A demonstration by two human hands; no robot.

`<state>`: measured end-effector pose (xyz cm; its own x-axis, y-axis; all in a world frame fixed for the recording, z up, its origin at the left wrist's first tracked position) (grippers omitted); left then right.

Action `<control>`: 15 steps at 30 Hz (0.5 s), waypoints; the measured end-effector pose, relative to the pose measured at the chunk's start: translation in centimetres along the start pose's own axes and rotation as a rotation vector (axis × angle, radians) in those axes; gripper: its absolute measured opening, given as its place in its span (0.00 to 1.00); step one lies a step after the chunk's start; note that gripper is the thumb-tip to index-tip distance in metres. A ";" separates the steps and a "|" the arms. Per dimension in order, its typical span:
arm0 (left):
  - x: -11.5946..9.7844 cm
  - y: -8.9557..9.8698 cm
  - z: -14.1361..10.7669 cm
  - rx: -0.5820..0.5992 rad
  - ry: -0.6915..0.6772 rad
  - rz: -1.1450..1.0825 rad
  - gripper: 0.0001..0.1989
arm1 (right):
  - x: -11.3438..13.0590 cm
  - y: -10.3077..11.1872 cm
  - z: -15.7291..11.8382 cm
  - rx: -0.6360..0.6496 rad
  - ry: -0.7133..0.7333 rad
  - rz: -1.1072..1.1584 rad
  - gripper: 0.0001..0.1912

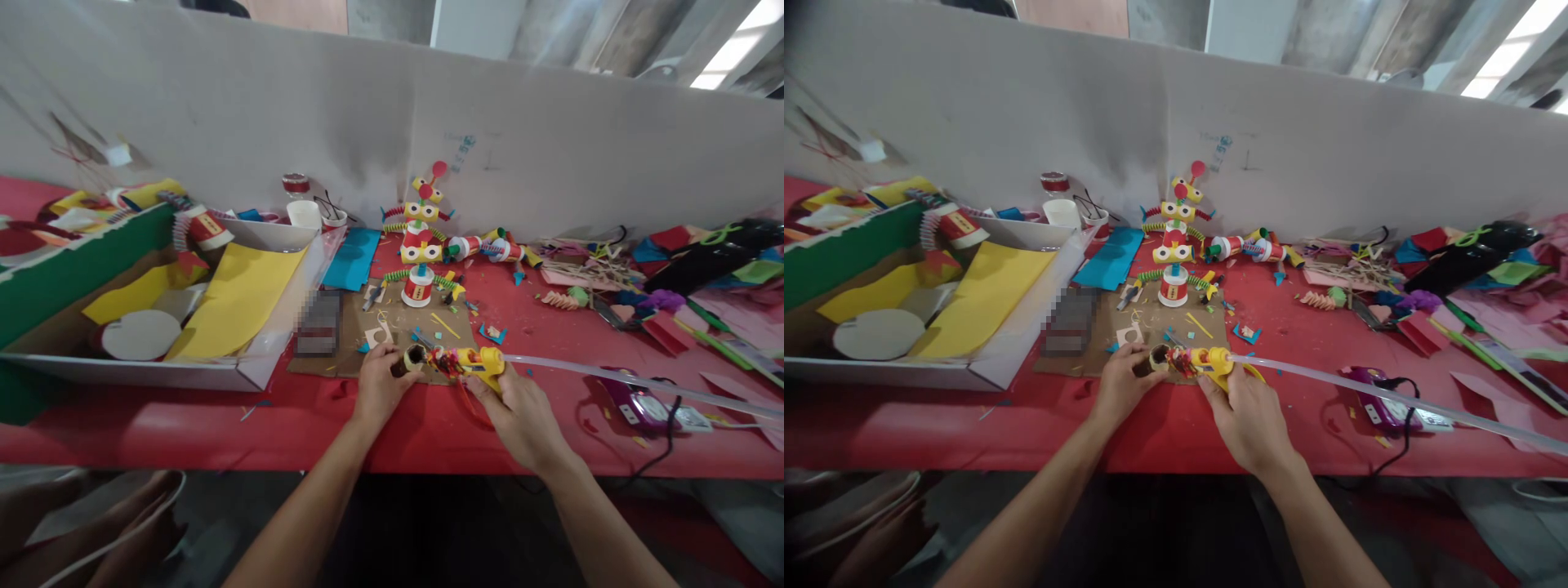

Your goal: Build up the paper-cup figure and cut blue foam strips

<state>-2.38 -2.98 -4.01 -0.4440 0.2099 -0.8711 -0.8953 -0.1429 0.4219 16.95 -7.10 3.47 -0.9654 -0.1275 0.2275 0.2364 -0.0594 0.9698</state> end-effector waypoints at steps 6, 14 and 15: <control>0.0 0.0 0.0 0.018 0.017 0.022 0.08 | -0.3 0.0 -0.2 -0.032 -0.014 0.020 0.17; 0.0 0.0 0.0 0.016 -0.001 0.020 0.09 | -0.5 -0.3 -0.2 -0.059 -0.030 0.008 0.17; -0.1 0.1 0.0 0.017 -0.003 0.022 0.09 | -0.5 -0.3 -0.2 -0.060 -0.022 0.003 0.17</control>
<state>-2.40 -3.01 -3.89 -0.4636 0.2100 -0.8608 -0.8858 -0.1315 0.4450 17.37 -7.21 3.03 -0.9668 -0.1057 0.2328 0.2447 -0.1188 0.9623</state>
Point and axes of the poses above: each hand's wrist, its own z-axis towards the middle knuckle, its own y-axis out of the back of the hand, x = y × z, the point moved 4 cm from there along z, towards the middle knuckle, and after that the axes turned 10 degrees about -z, right-handed, at the moved point
